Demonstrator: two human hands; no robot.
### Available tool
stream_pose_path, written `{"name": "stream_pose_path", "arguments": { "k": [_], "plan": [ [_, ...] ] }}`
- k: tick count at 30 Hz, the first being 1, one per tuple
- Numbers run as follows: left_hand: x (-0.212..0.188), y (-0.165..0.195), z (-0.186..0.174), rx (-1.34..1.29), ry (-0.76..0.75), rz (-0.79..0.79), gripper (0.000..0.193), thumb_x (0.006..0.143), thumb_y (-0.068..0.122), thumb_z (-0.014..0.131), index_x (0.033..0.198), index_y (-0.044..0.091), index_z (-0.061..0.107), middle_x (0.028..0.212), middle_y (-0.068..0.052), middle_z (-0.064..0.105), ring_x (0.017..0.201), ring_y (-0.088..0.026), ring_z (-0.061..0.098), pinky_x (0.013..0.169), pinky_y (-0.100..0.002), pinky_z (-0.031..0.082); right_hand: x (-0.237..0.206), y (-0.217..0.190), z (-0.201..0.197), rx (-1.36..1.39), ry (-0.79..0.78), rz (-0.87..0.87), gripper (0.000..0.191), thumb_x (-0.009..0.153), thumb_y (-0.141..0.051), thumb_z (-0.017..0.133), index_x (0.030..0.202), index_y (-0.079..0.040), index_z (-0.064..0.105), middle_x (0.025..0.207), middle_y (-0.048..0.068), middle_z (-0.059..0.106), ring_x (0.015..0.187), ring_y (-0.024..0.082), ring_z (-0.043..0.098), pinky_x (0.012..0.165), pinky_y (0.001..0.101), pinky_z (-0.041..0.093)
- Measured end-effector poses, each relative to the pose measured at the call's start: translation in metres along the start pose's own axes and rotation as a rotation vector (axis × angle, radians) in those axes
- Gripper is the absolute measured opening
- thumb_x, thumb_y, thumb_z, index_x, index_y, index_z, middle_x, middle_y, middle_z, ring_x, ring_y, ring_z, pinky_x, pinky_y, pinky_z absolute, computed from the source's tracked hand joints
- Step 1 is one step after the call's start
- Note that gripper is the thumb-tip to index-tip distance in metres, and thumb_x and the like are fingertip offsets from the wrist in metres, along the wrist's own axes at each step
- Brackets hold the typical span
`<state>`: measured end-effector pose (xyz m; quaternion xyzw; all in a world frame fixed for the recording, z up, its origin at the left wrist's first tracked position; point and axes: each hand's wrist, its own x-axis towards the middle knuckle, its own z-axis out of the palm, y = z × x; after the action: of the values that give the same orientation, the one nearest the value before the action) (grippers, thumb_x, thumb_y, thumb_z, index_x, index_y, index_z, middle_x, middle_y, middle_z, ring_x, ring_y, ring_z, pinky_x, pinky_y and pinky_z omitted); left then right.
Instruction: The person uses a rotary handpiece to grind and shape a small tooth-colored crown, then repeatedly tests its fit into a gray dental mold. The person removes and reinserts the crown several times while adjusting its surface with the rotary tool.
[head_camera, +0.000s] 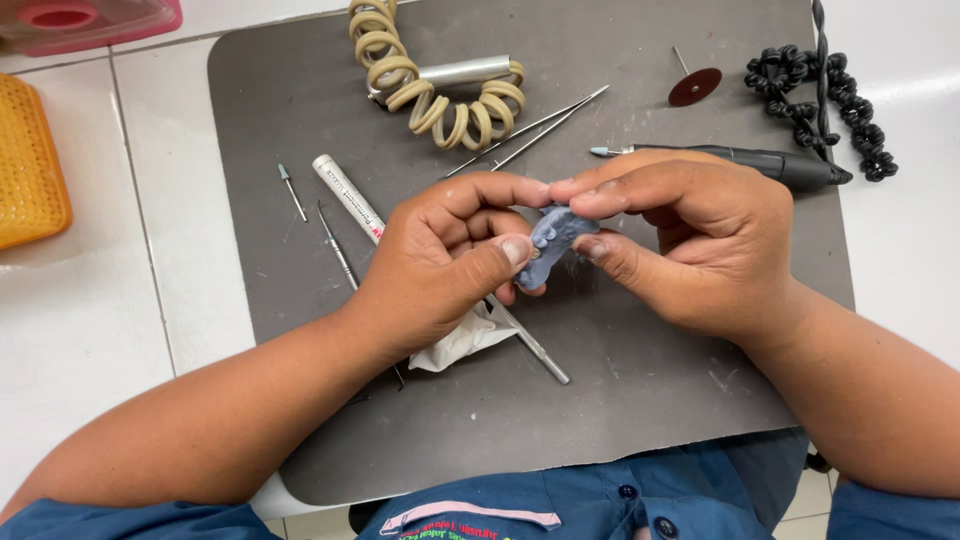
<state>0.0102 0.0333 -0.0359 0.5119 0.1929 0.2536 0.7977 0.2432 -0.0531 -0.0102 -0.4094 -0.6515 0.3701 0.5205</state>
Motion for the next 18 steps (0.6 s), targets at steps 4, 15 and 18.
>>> {"name": "stream_pose_path", "arguments": {
  "k": [4, 15, 18],
  "plan": [
    [0.001, -0.003, -0.003, -0.021, -0.007, -0.034, 0.035, 0.101, 0.009, 0.066, 0.133, -0.003, 0.059, 0.110, -0.010, 0.071, 0.090, -0.016, 0.072, 0.072, -0.027, 0.058, 0.003, -0.001, 0.005, -0.035, -0.008, -0.006, 0.026, 0.097, 0.008, 0.073, 0.122, 0.003, 0.066, 0.125, 0.020, 0.069, 0.114, 0.020, 0.072, 0.099, 0.0296, 0.062],
    [0.005, 0.004, -0.008, -0.242, 0.077, 0.015, 0.033, 0.103, 0.009, 0.063, 0.135, 0.002, 0.053, 0.126, -0.017, 0.070, 0.101, -0.022, 0.073, 0.084, -0.032, 0.061, 0.022, -0.019, 0.005, -0.857, -0.109, 0.184, 0.039, 0.085, -0.018, 0.081, 0.121, -0.006, 0.071, 0.090, 0.009, 0.070, 0.073, 0.023, 0.066, 0.065, 0.0338, 0.052],
    [0.006, 0.003, -0.009, -0.290, 0.084, 0.013, 0.030, 0.103, 0.007, 0.064, 0.130, 0.005, 0.051, 0.128, -0.021, 0.070, 0.100, -0.023, 0.073, 0.083, -0.032, 0.060, 0.022, -0.014, 0.009, -0.893, -0.155, 0.215, 0.032, 0.084, -0.021, 0.079, 0.113, -0.008, 0.072, 0.087, 0.009, 0.068, 0.076, 0.028, 0.068, 0.065, 0.0381, 0.053]
  ]
}}
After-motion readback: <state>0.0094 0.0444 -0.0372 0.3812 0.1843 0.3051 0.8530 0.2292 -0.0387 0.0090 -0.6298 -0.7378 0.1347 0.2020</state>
